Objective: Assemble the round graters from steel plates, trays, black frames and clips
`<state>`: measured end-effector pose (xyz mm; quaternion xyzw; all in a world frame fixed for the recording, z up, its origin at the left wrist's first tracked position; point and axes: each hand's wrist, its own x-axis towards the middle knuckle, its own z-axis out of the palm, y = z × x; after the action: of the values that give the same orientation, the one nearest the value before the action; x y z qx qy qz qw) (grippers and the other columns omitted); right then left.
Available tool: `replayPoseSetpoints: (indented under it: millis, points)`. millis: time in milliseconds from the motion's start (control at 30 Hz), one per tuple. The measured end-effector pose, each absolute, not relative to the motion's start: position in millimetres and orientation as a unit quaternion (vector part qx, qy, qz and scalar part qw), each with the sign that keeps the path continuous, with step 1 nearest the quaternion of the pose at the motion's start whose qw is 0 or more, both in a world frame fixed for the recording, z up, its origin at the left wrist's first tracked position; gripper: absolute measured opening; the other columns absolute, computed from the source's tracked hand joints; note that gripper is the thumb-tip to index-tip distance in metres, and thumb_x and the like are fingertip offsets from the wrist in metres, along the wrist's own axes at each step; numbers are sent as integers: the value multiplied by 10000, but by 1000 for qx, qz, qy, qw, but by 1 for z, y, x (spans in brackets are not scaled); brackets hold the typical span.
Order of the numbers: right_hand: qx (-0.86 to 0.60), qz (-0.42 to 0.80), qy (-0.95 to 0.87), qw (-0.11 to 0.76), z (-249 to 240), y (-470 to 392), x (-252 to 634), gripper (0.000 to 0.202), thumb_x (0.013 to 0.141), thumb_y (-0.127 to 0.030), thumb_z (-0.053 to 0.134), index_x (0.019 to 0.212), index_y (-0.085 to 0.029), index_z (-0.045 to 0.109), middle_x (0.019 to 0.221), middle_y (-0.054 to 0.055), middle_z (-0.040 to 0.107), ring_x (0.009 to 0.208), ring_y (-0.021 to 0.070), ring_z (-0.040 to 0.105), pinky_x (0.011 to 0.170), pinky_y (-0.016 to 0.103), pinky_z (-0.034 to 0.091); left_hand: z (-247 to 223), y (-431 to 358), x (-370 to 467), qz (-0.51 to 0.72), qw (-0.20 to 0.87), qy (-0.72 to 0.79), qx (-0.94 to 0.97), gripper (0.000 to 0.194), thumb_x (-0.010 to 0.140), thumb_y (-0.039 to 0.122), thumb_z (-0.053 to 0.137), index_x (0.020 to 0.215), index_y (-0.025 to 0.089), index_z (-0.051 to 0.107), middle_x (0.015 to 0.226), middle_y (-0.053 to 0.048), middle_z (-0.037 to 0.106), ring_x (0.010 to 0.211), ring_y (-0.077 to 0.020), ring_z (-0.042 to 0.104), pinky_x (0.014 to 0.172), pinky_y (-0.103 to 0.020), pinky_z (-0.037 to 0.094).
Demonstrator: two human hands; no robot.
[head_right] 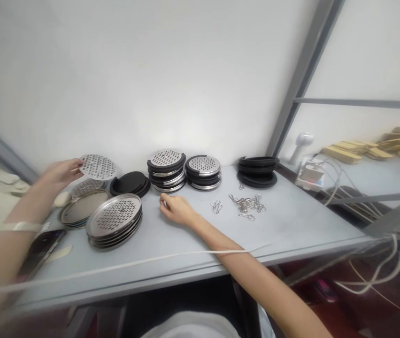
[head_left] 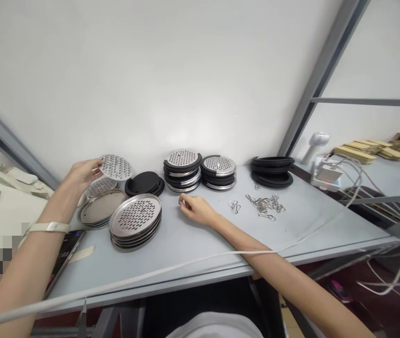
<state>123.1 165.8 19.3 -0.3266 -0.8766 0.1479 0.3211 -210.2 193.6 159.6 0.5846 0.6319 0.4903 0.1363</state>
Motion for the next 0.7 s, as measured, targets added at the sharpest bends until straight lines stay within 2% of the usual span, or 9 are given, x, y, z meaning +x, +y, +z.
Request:
replayPoseSetpoints:
  millis: [100, 267, 333, 400, 500, 600, 700]
  points:
    - [-333, 175, -868, 324, 19, 167, 125, 100, 826, -168, 461, 908, -189, 514, 585, -59, 473, 518, 88, 397, 553, 197, 268, 169, 184, -188, 486, 208, 623, 576, 333, 825, 186, 538, 1053, -56, 511, 819, -19, 546, 743, -71, 540, 707, -237, 448]
    - [-321, 235, -844, 360, 20, 168, 124, 72, 806, -182, 465, 855, -192, 517, 546, -75, 415, 502, 83, 364, 542, 206, 259, 184, 164, -134, 446, 267, 609, 599, 381, 769, 264, 586, 1088, 56, 581, 789, -21, 584, 645, -77, 537, 600, -215, 411]
    - [-310, 307, -809, 394, 23, 169, 123, 56, 798, -212, 478, 830, -192, 519, 524, -80, 384, 495, 84, 352, 535, 209, 268, 186, 155, -111, 422, 288, 611, 605, 353, 720, 258, 604, 1048, 127, 603, 760, -26, 596, 631, -114, 548, 547, -229, 423]
    - [-285, 434, -748, 413, 27, 171, 124, 90, 802, -262, 480, 846, -193, 518, 517, -80, 385, 487, 87, 362, 520, 211, 288, 186, 147, -89, 376, 317, 587, 644, 375, 706, 303, 617, 1054, 165, 596, 776, -36, 615, 662, -153, 577, 530, -243, 431]
    - [-201, 646, -642, 360, 36, 175, 129, 161, 811, -335, 492, 890, -195, 501, 590, -53, 480, 510, 91, 423, 499, 212, 320, 185, 140, -65, 334, 322, 561, 685, 335, 706, 331, 609, 998, 167, 602, 752, -24, 619, 656, -147, 577, 533, -231, 414]
    - [-161, 695, -607, 351, 42, 176, 135, 231, 790, -382, 577, 728, -176, 494, 572, -48, 459, 500, 71, 378, 471, 208, 269, 183, 140, -54, 321, 325, 567, 686, 309, 714, 326, 609, 982, 172, 605, 746, -19, 631, 651, -141, 574, 533, -225, 405]
    - [-153, 698, -589, 377, 46, 177, 140, 286, 789, -408, 615, 683, -171, 495, 531, -59, 431, 485, 60, 342, 475, 213, 241, 179, 148, -57, 333, 325, 572, 675, 273, 730, 318, 606, 969, 186, 622, 829, -37, 660, 738, -159, 603, 588, -239, 438]
